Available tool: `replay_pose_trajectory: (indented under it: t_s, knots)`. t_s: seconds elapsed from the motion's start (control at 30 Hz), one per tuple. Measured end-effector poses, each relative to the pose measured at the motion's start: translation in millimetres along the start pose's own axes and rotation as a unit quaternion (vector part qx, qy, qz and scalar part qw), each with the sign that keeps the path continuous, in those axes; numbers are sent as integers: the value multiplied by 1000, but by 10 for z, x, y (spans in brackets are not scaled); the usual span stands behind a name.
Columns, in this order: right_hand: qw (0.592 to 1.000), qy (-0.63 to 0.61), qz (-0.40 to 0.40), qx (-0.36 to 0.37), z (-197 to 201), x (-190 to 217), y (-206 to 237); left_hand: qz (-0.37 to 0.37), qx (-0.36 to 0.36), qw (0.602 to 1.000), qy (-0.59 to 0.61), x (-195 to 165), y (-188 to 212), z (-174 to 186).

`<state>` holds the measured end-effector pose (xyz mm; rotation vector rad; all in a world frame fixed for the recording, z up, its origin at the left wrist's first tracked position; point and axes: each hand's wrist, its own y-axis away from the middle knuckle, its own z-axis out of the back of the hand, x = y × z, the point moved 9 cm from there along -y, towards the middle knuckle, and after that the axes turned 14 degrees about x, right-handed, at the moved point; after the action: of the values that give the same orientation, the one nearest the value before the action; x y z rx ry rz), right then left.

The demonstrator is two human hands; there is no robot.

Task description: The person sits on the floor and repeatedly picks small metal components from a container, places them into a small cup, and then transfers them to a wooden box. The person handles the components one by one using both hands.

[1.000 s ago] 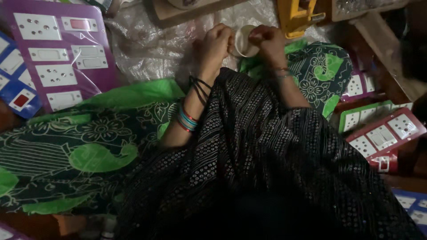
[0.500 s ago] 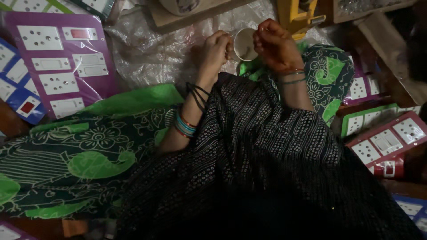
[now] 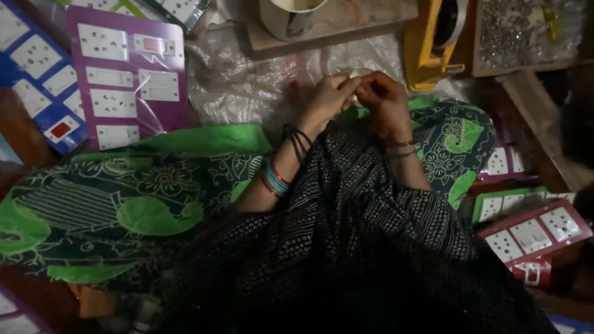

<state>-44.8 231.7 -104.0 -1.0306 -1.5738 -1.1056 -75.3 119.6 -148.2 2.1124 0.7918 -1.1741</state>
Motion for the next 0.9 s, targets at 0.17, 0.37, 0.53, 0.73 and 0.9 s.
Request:
replay_pose_trajectory:
  t_s: [0.17, 0.37, 0.53, 0.73, 0.9]
  knots:
    - [995, -78, -53, -35, -8, 69, -50, 63, -51, 997, 7, 76, 27, 115]
    - [977, -197, -77, 35, -371, 667, -191, 20, -27, 989, 146, -65, 63, 172]
    - [995, 92, 17, 17, -201, 1153, -205, -90, -102, 975, 174, -201, 163, 572]
    - [997, -75, -13, -9, 58, 798, -240, -204, -335, 780, 487, -51, 370, 1162]
    - [993, 82, -55, 71, -391, 549, -593, -173, -409, 797, 408, -236, 603, 1452]
